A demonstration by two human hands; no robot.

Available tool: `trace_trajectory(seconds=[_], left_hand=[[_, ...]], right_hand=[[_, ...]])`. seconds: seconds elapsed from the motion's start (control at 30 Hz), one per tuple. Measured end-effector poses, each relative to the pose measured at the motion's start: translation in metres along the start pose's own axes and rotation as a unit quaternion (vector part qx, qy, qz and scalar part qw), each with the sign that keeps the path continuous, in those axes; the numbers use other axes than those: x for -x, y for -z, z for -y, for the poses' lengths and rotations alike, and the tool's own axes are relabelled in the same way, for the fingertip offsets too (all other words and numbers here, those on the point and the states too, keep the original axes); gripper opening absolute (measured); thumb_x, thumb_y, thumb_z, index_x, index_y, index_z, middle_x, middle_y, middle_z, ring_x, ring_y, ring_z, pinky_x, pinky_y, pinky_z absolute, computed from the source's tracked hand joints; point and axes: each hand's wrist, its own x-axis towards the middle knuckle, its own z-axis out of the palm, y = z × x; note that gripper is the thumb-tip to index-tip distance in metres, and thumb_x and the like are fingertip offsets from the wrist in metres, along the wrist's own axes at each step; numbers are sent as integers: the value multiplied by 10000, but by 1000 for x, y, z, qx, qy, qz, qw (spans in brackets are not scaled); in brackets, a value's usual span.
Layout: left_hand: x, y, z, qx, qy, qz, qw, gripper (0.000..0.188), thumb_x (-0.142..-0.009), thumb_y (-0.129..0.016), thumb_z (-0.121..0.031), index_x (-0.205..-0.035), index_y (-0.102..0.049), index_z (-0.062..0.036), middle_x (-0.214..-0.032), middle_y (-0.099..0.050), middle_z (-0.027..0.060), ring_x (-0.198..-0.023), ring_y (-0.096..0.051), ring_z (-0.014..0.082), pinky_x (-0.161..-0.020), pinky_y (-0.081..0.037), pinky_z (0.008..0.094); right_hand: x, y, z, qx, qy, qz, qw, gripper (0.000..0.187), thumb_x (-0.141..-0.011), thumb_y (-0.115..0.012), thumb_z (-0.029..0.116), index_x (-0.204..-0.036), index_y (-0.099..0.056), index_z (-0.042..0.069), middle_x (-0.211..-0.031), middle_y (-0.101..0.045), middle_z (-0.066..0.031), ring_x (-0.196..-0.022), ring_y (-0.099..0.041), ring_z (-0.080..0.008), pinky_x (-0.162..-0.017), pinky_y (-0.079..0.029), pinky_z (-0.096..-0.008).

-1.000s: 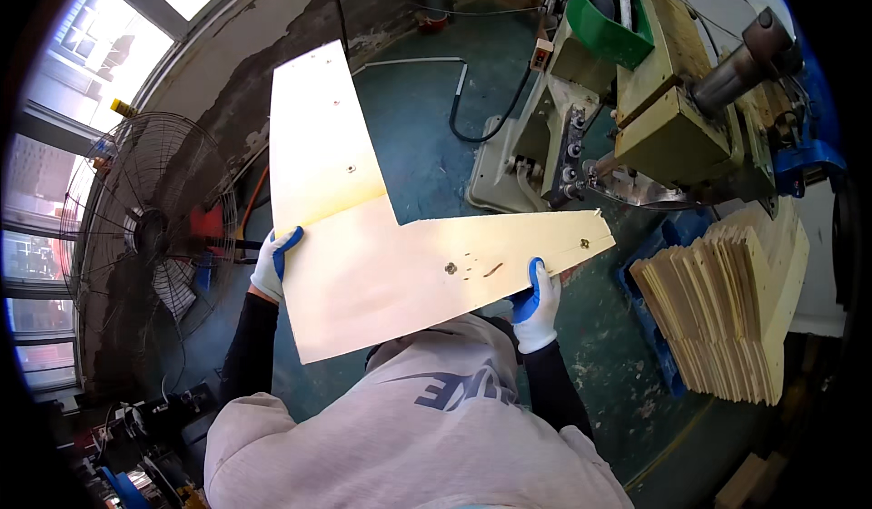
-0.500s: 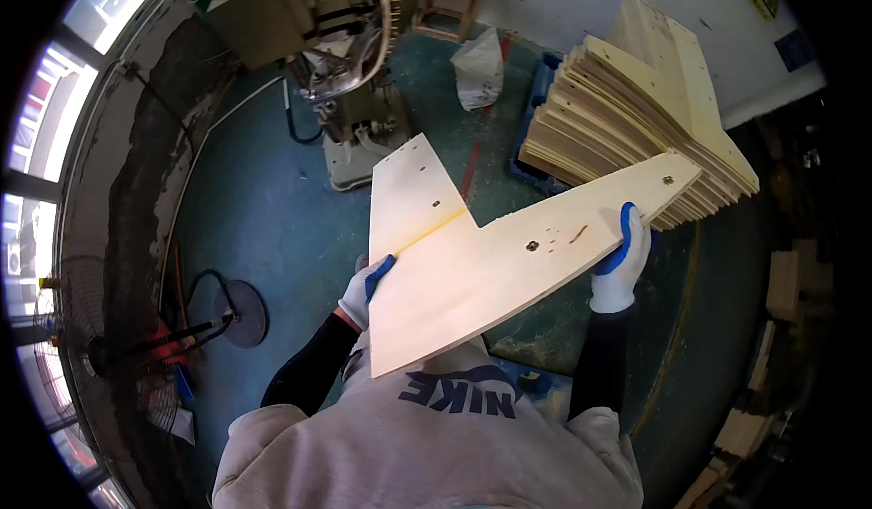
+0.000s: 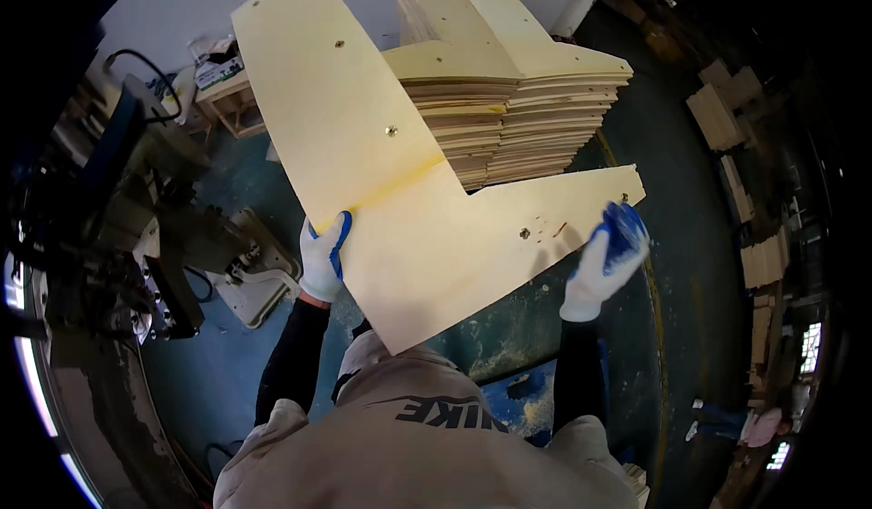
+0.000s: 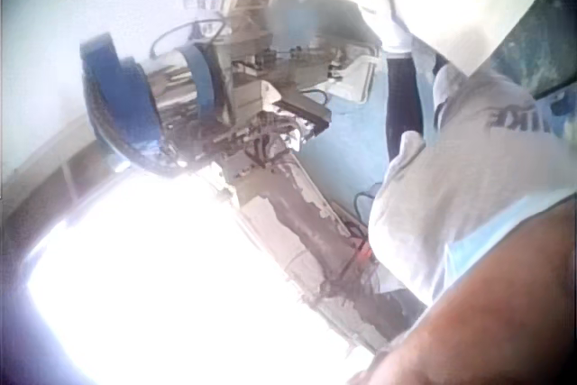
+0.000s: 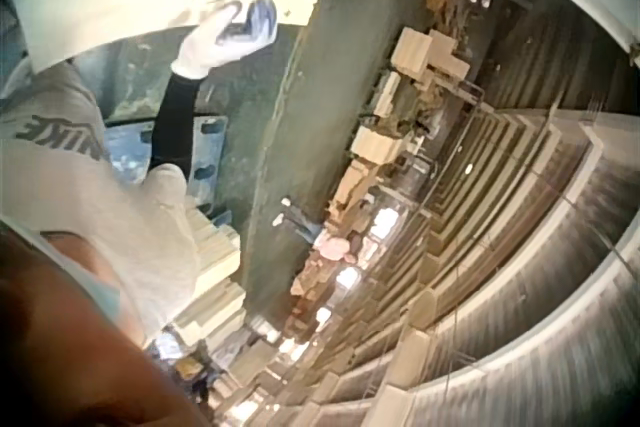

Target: The person uses a pneumatic stapling machine to join L-shaped plywood panels, inserting a metal staple into pre-marked locations on each piece before stacking them on a nearby pallet.

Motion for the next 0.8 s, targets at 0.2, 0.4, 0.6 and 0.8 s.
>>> trace_trajectory(seconds=[0.2,0.4,0.6,0.8], left_hand=[[-167,-195,89,-101,-18,135,986,410,-953,-651,-75,-1330,-547,51,-1273,-640,101,-1128,-625,169,-984,-492,298],[-287,-329,146,-274,-28,210,938,457,-944,-710,-155,-1320,-548,49,-1174,-686,119,-1024,-639,144,-916,-515,296],[-377,-322,188,-463,-86,106,876,479,-933,-723,-155,-1348,-556,15,-1171,-707,154,-1036,-699,204,-929,-542,325],[-377,-296,228,-457,30,9,889,324,-929,-704,-143,-1202,-661,24,-983,-756,121,-886,-717,162,-803,-552,288]], right_hand=[[-144,-71,-158,245,-58,320,913,790,-856,-786,336,-1455,-427,-33,-1375,-555,-244,-1293,-538,-374,-1089,-425,-438],[-230,-70,-338,82,-218,210,950,778,-798,-848,107,-1458,-460,-31,-1360,-624,-153,-1253,-590,-216,-1074,-444,-326],[-360,-75,-481,196,-208,208,935,755,-799,-860,249,-1432,-535,-6,-1370,-643,-164,-1251,-624,-211,-1042,-467,-309],[-480,-117,-616,252,-145,294,911,788,-791,-843,386,-1436,-548,43,-1344,-657,-164,-1230,-639,-300,-1028,-487,-347]])
